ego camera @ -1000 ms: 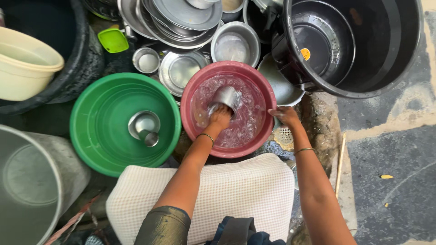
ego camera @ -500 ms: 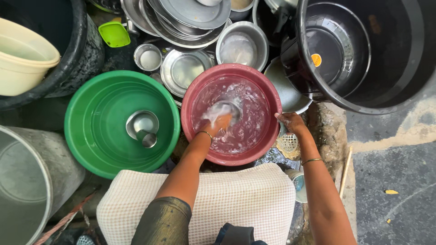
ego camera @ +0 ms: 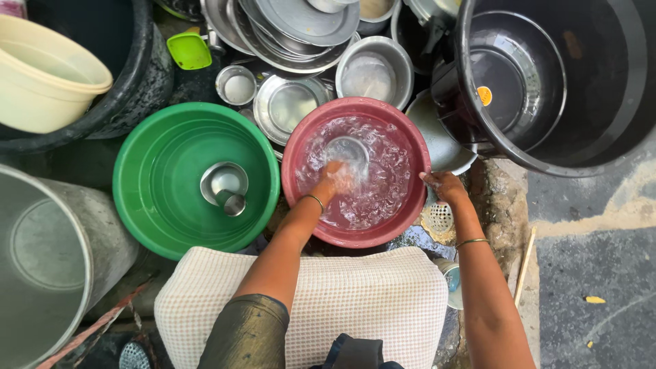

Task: The person washes several metal bowls, plates, and a green plastic cup with a sponge in a basin of soapy water and rinses them in another basin.

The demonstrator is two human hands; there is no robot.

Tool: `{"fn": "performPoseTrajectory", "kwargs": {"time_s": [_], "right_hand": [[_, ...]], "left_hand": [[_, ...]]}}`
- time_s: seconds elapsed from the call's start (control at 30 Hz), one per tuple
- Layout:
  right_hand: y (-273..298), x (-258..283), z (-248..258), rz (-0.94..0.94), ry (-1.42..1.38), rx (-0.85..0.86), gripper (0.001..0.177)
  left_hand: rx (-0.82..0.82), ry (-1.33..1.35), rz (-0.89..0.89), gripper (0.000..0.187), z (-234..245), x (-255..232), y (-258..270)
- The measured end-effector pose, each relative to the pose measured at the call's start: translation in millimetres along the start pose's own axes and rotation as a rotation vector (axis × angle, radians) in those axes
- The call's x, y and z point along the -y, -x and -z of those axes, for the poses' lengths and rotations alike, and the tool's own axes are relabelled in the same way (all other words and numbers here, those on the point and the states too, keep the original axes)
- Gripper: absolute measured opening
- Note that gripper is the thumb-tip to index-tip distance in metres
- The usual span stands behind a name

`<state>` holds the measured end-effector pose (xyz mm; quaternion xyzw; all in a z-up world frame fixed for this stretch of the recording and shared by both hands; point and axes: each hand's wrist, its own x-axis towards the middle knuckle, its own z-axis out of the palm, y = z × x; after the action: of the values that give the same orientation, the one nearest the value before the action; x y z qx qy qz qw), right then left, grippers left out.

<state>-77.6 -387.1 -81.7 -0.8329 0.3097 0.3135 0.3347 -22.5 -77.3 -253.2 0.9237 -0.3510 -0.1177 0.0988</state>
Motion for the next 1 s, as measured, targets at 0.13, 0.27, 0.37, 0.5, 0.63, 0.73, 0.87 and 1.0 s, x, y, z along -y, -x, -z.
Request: {"fn": "performPoseTrajectory", "kwargs": {"time_s": [0.13, 0.27, 0.37, 0.5, 0.63, 0.73, 0.87, 1.0], "right_hand": [[-0.2, 2.8, -1.1, -0.037, 0.056, -0.009, 0.076], [1.2, 4.7, 1.2, -0.023, 0.061, -0.012, 0.076], [-0.6, 7.8, 1.1, -0.028, 0.064, -0.007, 0.075], [-6.2, 2.6, 3.2, 0.009, 0.078, 0.01, 0.076], [-16.0, -4.5, 4.0, 0.077, 0.111, -0.01, 0.076], [-19.4, -1.8, 4.5, 0.044, 0.144, -0.003, 0.075], [-21.9, 4.9, 3.4, -0.046, 0.203, 0.001, 0.071], [-25.7, 2.8, 4.4, -0.013, 0.185, -0.033, 0.069]], "left_hand": [[-0.056, 0.075, 0.0, 0.02, -0.5, -17.8, 0.3], [-0.09, 0.048, 0.087, 0.012, -5.4, 7.5, 26.3], [-0.346, 0.137, 0.186, 0.01, -1.5, 2.2, 7.5], [-0.637, 0.2, 0.333, 0.015, 22.0, 20.7, -23.4], [-0.487, 1.16, 0.668, 0.028, 53.5, 47.3, -35.3], [-0.453, 1.589, 0.766, 0.009, 69.3, 46.4, -41.1], [-0.187, 1.968, 0.912, 0.012, 96.0, 42.0, -40.7], [-0.235, 1.368, 0.526, 0.017, 158.5, 47.3, -15.4]]}}
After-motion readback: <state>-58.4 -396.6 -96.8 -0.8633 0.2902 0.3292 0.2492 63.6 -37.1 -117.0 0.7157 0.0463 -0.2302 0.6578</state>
